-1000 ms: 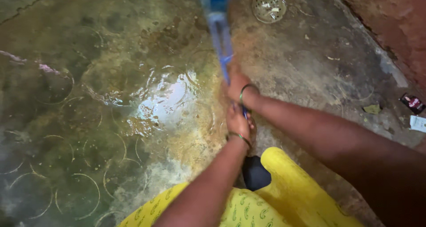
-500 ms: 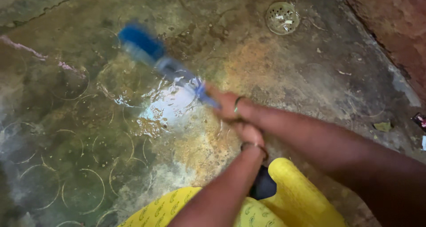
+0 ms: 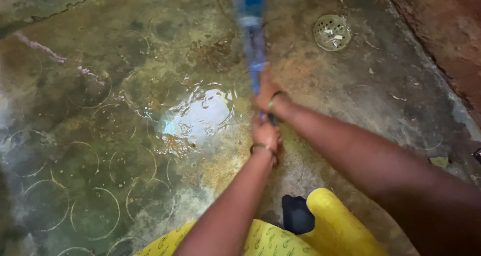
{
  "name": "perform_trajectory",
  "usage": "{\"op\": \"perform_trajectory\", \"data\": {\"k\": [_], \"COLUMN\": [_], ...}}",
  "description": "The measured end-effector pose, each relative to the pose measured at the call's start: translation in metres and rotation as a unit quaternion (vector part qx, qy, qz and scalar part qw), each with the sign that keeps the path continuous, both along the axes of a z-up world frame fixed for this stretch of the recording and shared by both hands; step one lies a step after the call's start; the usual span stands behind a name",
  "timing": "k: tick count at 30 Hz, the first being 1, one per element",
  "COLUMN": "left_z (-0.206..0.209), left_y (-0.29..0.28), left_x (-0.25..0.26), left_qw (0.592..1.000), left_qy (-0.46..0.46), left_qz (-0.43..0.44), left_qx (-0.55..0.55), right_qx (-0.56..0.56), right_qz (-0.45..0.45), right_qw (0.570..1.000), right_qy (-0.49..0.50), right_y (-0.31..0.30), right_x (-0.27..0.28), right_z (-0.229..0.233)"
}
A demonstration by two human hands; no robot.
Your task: The person scrubs the wet concrete floor using a long-handled brush, moving the brush in back-and-forth and circular motions across the surface.
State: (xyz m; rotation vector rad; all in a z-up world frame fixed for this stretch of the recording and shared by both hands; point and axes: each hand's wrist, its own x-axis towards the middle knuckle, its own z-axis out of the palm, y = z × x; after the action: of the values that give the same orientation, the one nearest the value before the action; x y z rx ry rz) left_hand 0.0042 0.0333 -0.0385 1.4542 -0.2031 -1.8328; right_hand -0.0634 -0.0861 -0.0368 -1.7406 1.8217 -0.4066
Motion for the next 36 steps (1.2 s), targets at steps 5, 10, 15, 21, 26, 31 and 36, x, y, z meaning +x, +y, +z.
{"op": "perform_trajectory", "data": {"k": [5, 10, 15, 21, 26, 31, 36], "left_z": [-0.004, 0.012, 0.007, -0.017, 0.005, 0.073, 0.134], "left_y": [0.041, 0.031, -0.021, -0.076, -0.060, -0.019, 0.009], "left_x": [0.013, 0.008, -0.004, 0.015, 0.106, 0.217, 0.261], "left_qw": [0.981, 0.933, 0.983, 0.985, 0.990, 0.988, 0.990], "left_qy": [-0.079, 0.104, -0.074, -0.033, -0.016, -0.038, -0.112], "left_qz": [0.171, 0.337, 0.115, -0.152, -0.122, -0.146, -0.080], "left_qx": [-0.052, -0.075, -0.123, -0.067, -0.071, -0.028, -0.005], "right_qx": [0.229, 0.146, -0.041, 0.089, 0.030, 0.079, 0.001], "right_qz": [0.161, 0.269, 0.130, -0.125, -0.063, 0.048, 0.202], "right_qw": [0.960, 0.952, 0.991, 0.986, 0.997, 0.995, 0.971], "right_qy": [0.014, 0.028, -0.005, 0.069, 0.035, -0.024, -0.128], "right_y": [0.052, 0.053, 0.005, -0.027, -0.025, 0.004, 0.024], "right_x": [0.088, 0.096, 0.041, 0.012, 0.091, 0.204, 0.252], "right_z": [0.062, 0.055, 0.023, 0.039, 0.034, 0.056, 0.093]}}
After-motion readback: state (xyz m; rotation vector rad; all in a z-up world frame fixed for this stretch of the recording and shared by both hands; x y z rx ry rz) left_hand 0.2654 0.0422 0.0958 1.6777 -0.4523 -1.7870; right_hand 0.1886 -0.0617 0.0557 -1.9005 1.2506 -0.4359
